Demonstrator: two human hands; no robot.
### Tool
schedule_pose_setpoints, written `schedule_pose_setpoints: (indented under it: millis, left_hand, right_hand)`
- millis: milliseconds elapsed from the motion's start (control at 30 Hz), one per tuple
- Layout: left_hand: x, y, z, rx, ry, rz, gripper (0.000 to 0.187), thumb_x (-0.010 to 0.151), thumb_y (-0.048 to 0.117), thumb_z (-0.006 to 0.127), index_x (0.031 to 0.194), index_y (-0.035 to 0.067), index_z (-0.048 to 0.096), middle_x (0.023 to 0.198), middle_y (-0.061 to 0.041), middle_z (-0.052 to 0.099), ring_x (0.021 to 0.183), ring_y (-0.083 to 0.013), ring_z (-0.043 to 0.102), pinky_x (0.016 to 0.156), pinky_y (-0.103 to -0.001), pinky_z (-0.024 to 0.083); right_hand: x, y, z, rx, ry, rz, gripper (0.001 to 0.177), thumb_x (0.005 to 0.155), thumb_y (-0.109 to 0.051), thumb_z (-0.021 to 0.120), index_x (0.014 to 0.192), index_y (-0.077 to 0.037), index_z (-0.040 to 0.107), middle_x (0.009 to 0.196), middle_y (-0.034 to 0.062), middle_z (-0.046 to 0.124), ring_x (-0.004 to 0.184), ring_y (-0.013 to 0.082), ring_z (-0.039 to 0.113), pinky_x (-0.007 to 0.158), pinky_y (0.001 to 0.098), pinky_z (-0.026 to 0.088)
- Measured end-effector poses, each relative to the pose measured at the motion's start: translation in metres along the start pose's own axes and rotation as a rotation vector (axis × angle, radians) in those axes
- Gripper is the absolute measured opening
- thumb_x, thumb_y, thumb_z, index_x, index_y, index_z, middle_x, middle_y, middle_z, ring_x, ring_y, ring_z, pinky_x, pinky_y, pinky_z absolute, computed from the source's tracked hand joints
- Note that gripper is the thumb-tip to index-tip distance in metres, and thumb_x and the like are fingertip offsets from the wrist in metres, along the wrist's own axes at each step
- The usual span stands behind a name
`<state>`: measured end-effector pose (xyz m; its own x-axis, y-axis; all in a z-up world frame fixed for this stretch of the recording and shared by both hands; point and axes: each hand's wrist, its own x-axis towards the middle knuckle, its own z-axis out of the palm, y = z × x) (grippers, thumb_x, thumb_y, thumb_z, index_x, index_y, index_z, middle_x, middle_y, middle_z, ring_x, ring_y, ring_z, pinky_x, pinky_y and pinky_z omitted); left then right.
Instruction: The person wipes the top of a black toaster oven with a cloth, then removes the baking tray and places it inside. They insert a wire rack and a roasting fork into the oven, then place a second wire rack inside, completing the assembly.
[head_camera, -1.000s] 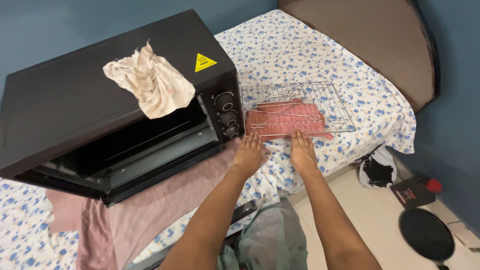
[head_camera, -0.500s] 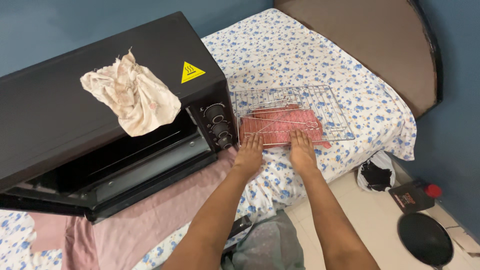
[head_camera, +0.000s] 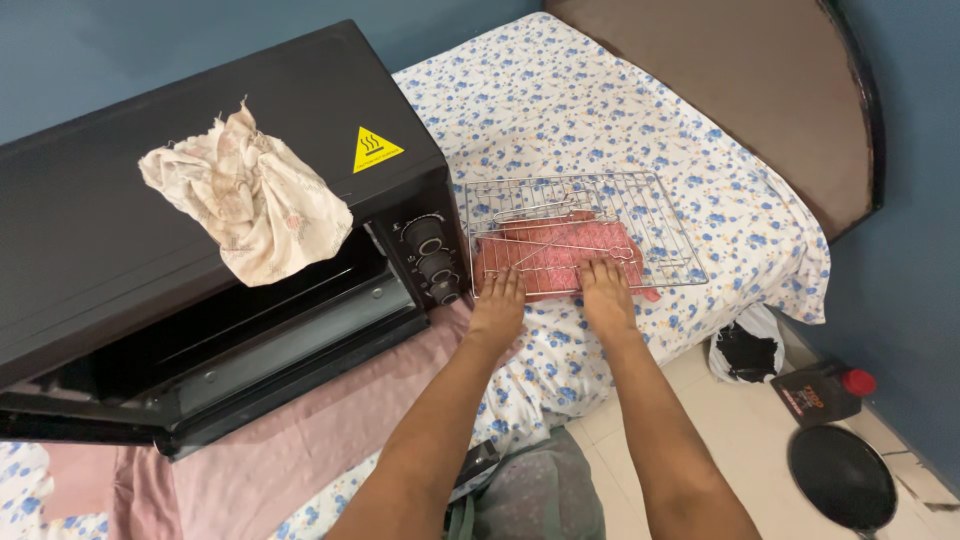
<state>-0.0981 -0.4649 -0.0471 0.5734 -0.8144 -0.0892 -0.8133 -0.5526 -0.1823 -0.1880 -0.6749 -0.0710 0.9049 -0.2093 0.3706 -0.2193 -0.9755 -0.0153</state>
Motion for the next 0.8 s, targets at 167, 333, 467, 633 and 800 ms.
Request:
schedule_pose_setpoints:
  millis: [167, 333, 467, 633, 800]
  left_hand:
    - [0.000, 0.002, 0.005, 0.002, 0.121, -0.024, 0.097, 0.087, 0.044, 0.072, 0.157, -0.006, 0.026, 0.165, -0.021, 0.028, 0.154, -0.0341, 0.024, 0.125, -0.051, 0.017]
    - [0.002, 0.001, 0.006, 0.051, 0.156, -0.021, 0.080, 0.093, 0.033, 0.060, 0.155, -0.007, 0.029, 0.164, -0.022, 0.030, 0.154, -0.0347, 0.025, 0.125, -0.050, 0.018]
    - [0.008, 0.000, 0.008, 0.079, 0.248, -0.032, 0.066, 0.096, 0.019, 0.046, 0.155, -0.006, 0.032, 0.163, -0.021, 0.031, 0.153, -0.0344, 0.027, 0.125, -0.050, 0.018]
    - [0.009, 0.000, 0.002, 0.079, 0.307, -0.036, 0.062, 0.096, 0.016, 0.043, 0.153, -0.005, 0.033, 0.164, -0.022, 0.031, 0.152, -0.0342, 0.028, 0.124, -0.049, 0.020]
    - [0.007, -0.003, -0.011, 0.002, 0.318, -0.036, 0.059, 0.096, 0.014, 0.046, 0.152, -0.003, 0.037, 0.162, -0.021, 0.035, 0.150, -0.0341, 0.035, 0.123, -0.047, 0.026]
  right_hand:
    - [0.004, -0.001, -0.018, 0.005, 0.009, -0.009, 0.052, 0.082, -0.007, 0.056, 0.135, -0.001, 0.057, 0.136, 0.0170, 0.057, 0.134, 0.0347, 0.049, 0.116, 0.0463, 0.037]
    - [0.003, 0.001, -0.021, 0.053, 0.067, 0.017, 0.039, 0.091, -0.004, 0.053, 0.130, -0.001, 0.060, 0.134, 0.0173, 0.058, 0.127, 0.0354, 0.054, 0.110, 0.0460, 0.042]
    - [0.004, 0.000, -0.027, 0.029, 0.141, -0.009, 0.038, 0.092, -0.004, 0.053, 0.129, 0.000, 0.060, 0.132, 0.0186, 0.058, 0.126, 0.0360, 0.054, 0.110, 0.0456, 0.043]
    - [0.005, -0.002, -0.042, 0.026, 0.201, -0.025, 0.036, 0.092, -0.005, 0.053, 0.126, 0.000, 0.061, 0.126, 0.0187, 0.058, 0.124, 0.0360, 0.054, 0.110, 0.0474, 0.041]
    - [0.005, -0.010, -0.064, 0.019, 0.243, -0.027, 0.032, 0.091, -0.004, 0.053, 0.122, -0.003, 0.062, 0.121, 0.0162, 0.059, 0.121, 0.0345, 0.055, 0.110, 0.0487, 0.040]
